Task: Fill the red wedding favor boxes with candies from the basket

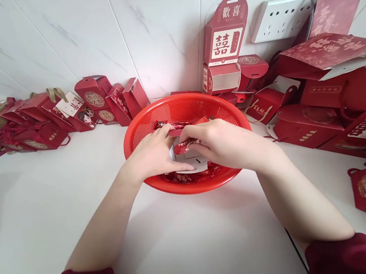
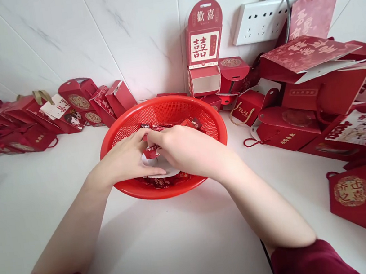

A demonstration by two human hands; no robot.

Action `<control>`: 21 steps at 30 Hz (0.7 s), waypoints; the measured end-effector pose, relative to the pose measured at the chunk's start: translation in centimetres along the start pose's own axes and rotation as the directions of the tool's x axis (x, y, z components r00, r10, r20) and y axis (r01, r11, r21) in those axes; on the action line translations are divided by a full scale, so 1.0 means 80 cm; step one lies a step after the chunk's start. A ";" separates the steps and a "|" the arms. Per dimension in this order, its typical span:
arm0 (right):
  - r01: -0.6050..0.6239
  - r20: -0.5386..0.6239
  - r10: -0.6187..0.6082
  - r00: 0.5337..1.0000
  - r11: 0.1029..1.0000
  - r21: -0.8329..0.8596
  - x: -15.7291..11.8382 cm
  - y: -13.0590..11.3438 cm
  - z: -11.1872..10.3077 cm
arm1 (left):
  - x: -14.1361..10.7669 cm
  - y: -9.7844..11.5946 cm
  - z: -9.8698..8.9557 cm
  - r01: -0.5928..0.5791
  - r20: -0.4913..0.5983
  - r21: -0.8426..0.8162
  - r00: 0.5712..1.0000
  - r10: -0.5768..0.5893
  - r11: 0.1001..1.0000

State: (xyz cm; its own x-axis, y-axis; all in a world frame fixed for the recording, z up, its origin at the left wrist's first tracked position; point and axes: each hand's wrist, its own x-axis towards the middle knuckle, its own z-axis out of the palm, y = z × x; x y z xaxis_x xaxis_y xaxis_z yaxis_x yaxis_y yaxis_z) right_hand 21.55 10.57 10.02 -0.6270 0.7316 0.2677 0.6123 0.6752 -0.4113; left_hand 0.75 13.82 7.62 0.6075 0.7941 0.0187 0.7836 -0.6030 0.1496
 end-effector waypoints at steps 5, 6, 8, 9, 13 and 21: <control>-0.026 -0.019 0.022 1.000 0.973 -0.227 -0.012 -0.022 0.001 | -0.002 0.001 0.000 0.050 0.074 -0.044 0.996 -0.047 0.998; -0.044 -0.005 0.044 0.999 0.965 -0.257 -0.012 -0.024 0.003 | -0.002 0.001 0.000 0.057 0.079 -0.036 0.995 -0.055 0.998; -0.082 0.050 0.105 0.993 0.938 -0.338 -0.008 -0.024 0.011 | -0.001 0.000 0.001 0.043 0.081 -0.007 0.996 -0.042 0.999; -0.088 0.083 0.131 0.988 0.915 -0.394 -0.004 -0.023 0.017 | 0.000 0.000 0.002 0.026 0.080 0.009 0.996 -0.027 1.000; -0.054 0.246 0.233 0.941 0.821 -0.568 0.019 -0.013 0.041 | 0.002 0.002 0.001 -0.026 0.080 0.056 0.997 0.022 0.998; -0.171 0.315 0.309 0.897 0.901 -0.398 0.030 0.010 0.054 | -0.002 0.010 0.010 -0.082 0.042 0.118 0.996 0.078 0.990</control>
State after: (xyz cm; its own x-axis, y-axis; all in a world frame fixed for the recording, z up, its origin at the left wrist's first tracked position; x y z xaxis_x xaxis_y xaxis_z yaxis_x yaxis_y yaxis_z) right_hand 18.45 12.45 6.55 -0.5247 0.8359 -0.1612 0.8509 0.5207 -0.0691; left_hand 1.35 13.13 6.96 0.6713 0.7411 -0.0108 0.7410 -0.6708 0.0299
